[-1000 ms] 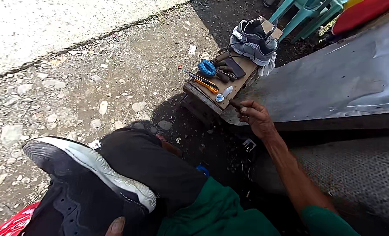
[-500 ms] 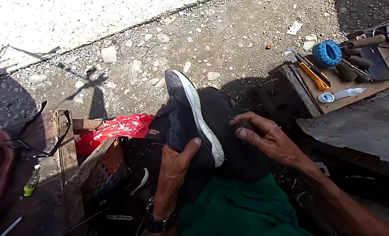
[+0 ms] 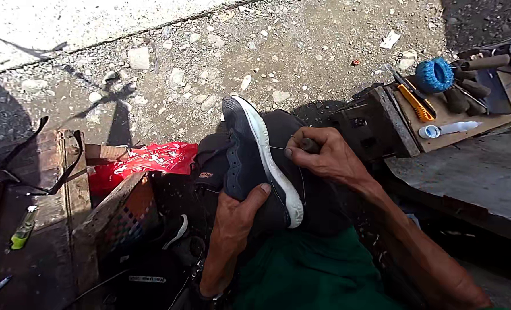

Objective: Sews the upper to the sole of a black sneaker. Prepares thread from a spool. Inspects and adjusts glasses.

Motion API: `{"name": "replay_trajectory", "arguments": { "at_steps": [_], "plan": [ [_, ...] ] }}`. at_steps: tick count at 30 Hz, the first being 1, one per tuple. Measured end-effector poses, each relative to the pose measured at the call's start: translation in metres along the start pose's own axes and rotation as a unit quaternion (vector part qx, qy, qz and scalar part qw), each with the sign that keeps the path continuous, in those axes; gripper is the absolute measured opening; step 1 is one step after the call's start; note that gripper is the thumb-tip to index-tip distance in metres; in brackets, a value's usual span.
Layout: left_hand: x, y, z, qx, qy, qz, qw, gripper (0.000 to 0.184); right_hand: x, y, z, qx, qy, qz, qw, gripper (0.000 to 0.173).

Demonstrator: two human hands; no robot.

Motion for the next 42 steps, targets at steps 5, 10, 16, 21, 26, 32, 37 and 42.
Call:
{"name": "replay_trajectory", "arguments": {
  "at_steps": [5,10,16,21,26,32,37,42],
  "plan": [
    [0.005,0.012,-0.006,-0.048,-0.016,0.01,0.999,0.035,-0.018,-0.009,-0.057,-0.05,-0.187,0.017,0.981,0.037],
    [0.006,0.014,-0.007,-0.066,-0.009,0.043,0.997,0.032,0.014,-0.025,-0.014,0.046,-0.045,-0.115,0.991,0.032],
    [0.003,0.013,-0.007,-0.081,0.012,0.066,0.994,0.031,0.009,-0.015,0.026,0.016,-0.062,-0.137,0.988,0.028],
    [0.002,0.014,-0.007,-0.08,0.015,0.075,0.994,0.028,0.008,-0.008,0.029,-0.017,-0.078,-0.132,0.988,0.027],
    [0.002,0.014,-0.008,-0.083,0.024,0.077,0.993,0.028,0.01,-0.005,0.03,-0.016,-0.069,-0.138,0.988,0.025],
    [0.002,0.014,-0.008,-0.083,0.027,0.076,0.993,0.027,0.012,-0.005,0.031,-0.021,-0.05,-0.136,0.989,0.024],
    [0.003,0.013,-0.007,-0.085,0.03,0.078,0.993,0.026,0.013,-0.005,0.031,-0.027,-0.046,-0.14,0.989,0.023],
    [0.003,0.013,-0.007,-0.088,0.038,0.078,0.992,0.025,0.013,-0.005,0.031,-0.021,-0.051,-0.134,0.989,0.024]
  ]
}}
Point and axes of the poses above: each hand's wrist, its own y-axis towards the middle knuckle, its own z-axis out of the palm, x = y × z, the point moved 7 cm from there along y, towards the middle knuckle, and after that the axes turned 2 degrees about -y, right-handed, at the moved point
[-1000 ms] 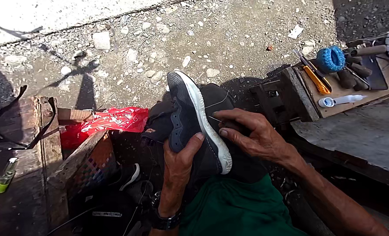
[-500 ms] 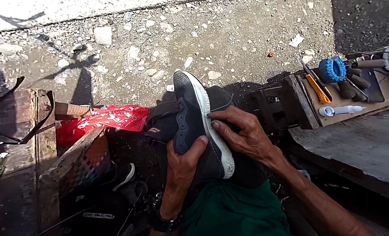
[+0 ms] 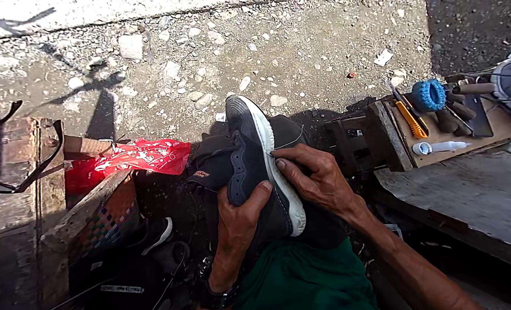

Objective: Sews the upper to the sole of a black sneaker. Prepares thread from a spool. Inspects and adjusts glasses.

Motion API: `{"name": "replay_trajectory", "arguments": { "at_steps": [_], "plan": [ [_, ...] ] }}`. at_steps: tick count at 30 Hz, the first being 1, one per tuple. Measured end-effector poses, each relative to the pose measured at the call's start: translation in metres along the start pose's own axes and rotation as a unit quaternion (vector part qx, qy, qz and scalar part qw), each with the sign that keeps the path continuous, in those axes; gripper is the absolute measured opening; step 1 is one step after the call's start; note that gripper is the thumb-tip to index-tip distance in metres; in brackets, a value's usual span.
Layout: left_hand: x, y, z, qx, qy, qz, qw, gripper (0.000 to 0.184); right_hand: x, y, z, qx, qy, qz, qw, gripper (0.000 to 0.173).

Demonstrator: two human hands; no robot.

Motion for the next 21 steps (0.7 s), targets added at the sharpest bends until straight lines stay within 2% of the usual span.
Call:
{"name": "replay_trajectory", "arguments": {
  "at_steps": [9,14,21],
  "plan": [
    [0.001,-0.001,0.001,-0.001,0.006,0.012,1.0,0.027,0.002,0.001,-0.001,0.005,-0.006,-0.001,1.0,0.023],
    [0.0,-0.002,0.003,0.004,0.026,0.018,0.999,0.024,0.008,0.003,-0.004,0.03,-0.09,-0.003,0.995,0.024],
    [0.001,-0.005,0.007,0.001,0.066,0.033,0.997,0.022,0.018,0.024,-0.006,0.113,-0.202,-0.039,0.972,0.022]
  ]
}}
Point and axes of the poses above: each hand's wrist, its own y-axis towards the middle knuckle, its own z-axis out of the palm, x = y × z, the point moved 7 cm from there along y, towards the middle knuckle, and after that the axes turned 2 degrees about -y, right-handed, at the moved point
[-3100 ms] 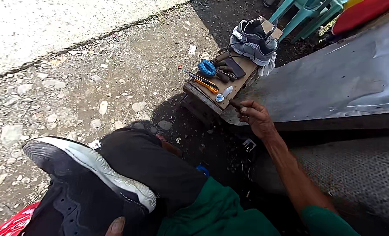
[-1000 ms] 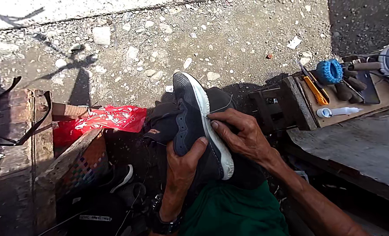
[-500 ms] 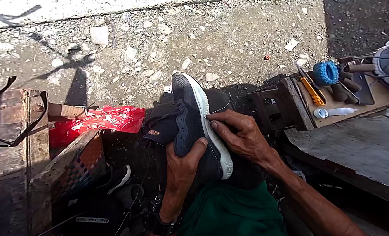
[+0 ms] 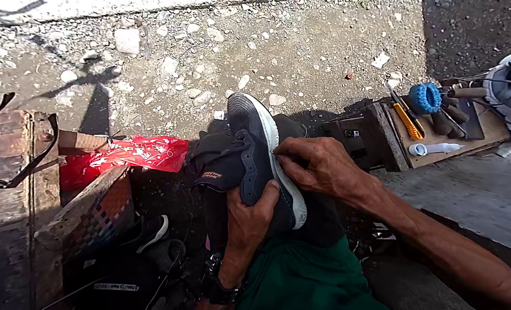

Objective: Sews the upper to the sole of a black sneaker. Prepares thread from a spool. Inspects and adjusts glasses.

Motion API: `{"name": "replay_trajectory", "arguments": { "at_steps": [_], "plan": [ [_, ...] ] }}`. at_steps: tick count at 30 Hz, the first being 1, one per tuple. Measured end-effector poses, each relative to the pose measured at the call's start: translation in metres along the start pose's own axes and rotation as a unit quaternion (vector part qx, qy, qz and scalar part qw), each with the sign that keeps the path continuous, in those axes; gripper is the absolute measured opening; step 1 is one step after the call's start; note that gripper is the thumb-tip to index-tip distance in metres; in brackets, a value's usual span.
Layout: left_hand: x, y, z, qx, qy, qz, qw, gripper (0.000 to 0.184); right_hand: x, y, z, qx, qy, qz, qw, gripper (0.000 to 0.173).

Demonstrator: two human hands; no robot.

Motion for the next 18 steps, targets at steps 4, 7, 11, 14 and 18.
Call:
{"name": "replay_trajectory", "arguments": {
  "at_steps": [4,7,11,14,18],
  "plan": [
    [-0.001,0.002,0.0,0.004,0.008,0.017,1.0,0.021,0.005,0.012,-0.001,0.051,-0.039,-0.02,0.998,0.021],
    [-0.002,0.005,-0.001,0.009,0.01,0.02,1.0,0.02,0.008,0.022,0.0,0.089,-0.057,-0.032,0.994,0.02],
    [0.001,0.008,-0.001,0.012,0.019,0.012,1.0,0.022,0.014,0.034,0.01,0.117,-0.082,-0.056,0.988,0.017],
    [-0.004,0.004,0.001,0.066,-0.012,0.008,0.998,0.026,0.01,0.033,0.006,0.13,-0.083,-0.072,0.985,0.017],
    [-0.019,-0.002,-0.021,0.226,-0.032,0.117,0.967,0.044,0.01,0.028,-0.005,0.117,-0.143,-0.115,0.976,0.023]
  ]
}}
Point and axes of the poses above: each hand's wrist, its own y-axis towards the middle knuckle, its own z-axis out of the palm, x = y × z, the point moved 7 cm from there along y, towards the middle knuckle, and after that the axes turned 2 degrees about -y, right-handed, at the moved point
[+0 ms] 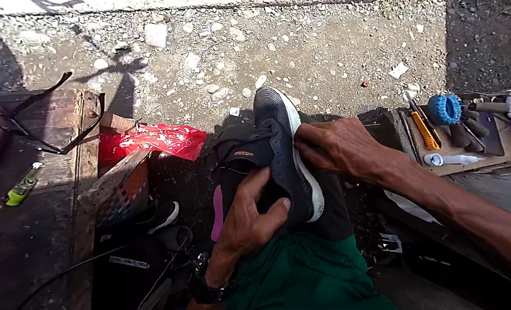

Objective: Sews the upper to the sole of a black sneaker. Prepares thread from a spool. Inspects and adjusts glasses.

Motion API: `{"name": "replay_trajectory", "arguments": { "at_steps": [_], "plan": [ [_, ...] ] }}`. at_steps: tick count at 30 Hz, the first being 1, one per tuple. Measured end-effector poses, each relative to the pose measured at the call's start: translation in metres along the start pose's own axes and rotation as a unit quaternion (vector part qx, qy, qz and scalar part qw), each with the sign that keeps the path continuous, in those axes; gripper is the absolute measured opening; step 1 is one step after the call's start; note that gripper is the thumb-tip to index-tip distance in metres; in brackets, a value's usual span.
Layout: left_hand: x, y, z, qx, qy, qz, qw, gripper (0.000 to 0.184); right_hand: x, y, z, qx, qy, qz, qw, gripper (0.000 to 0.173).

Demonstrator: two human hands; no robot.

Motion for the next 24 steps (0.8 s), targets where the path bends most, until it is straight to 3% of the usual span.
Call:
{"name": "replay_trajectory", "arguments": {
  "at_steps": [2,5,8,10,15,18,20,21,22,24],
  "plan": [
    [-0.003,0.0,-0.011,0.009,0.149,0.036,0.988,0.041,0.002,0.0,-0.002,-0.012,-0.044,-0.021,0.999,0.025],
    [0.003,0.007,-0.004,0.001,0.388,-0.024,0.921,0.025,0.005,0.001,0.001,-0.019,-0.059,-0.039,0.997,0.025],
    [-0.003,0.007,-0.005,-0.088,0.418,-0.003,0.904,0.017,0.003,0.003,-0.001,-0.033,-0.05,-0.05,0.997,0.027],
    [-0.014,-0.005,-0.016,-0.127,0.387,0.036,0.913,0.016,0.0,0.002,-0.002,-0.043,-0.043,-0.051,0.997,0.026],
    [-0.03,-0.043,-0.045,-0.109,0.225,0.106,0.962,0.008,-0.001,0.002,-0.004,-0.058,-0.039,-0.054,0.996,0.026],
    [-0.032,-0.043,-0.029,-0.03,-0.079,0.14,0.987,0.007,-0.001,0.003,-0.001,-0.065,-0.037,-0.057,0.996,0.027],
    [-0.019,-0.038,-0.013,0.048,-0.321,0.114,0.939,0.013,0.0,0.001,0.002,-0.065,-0.03,-0.049,0.996,0.029],
    [-0.01,-0.034,-0.014,0.057,-0.362,0.096,0.925,0.013,0.0,0.003,0.002,-0.068,-0.026,-0.048,0.996,0.03],
    [-0.001,-0.029,-0.021,0.037,-0.33,0.084,0.94,0.012,0.001,0.006,0.001,-0.078,-0.027,-0.05,0.995,0.03],
    [0.004,-0.019,-0.036,-0.046,-0.103,0.079,0.991,0.01,0.002,0.012,-0.001,-0.101,-0.035,-0.054,0.993,0.029]
  ]
}}
Point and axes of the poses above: each hand's wrist, its own y-axis towards the middle knuckle, its own z-axis out of the palm, x = y × z, the point moved 7 cm from there along y, towards the middle knuckle, and after that the axes turned 2 degrees about -y, right-handed, at the moved point
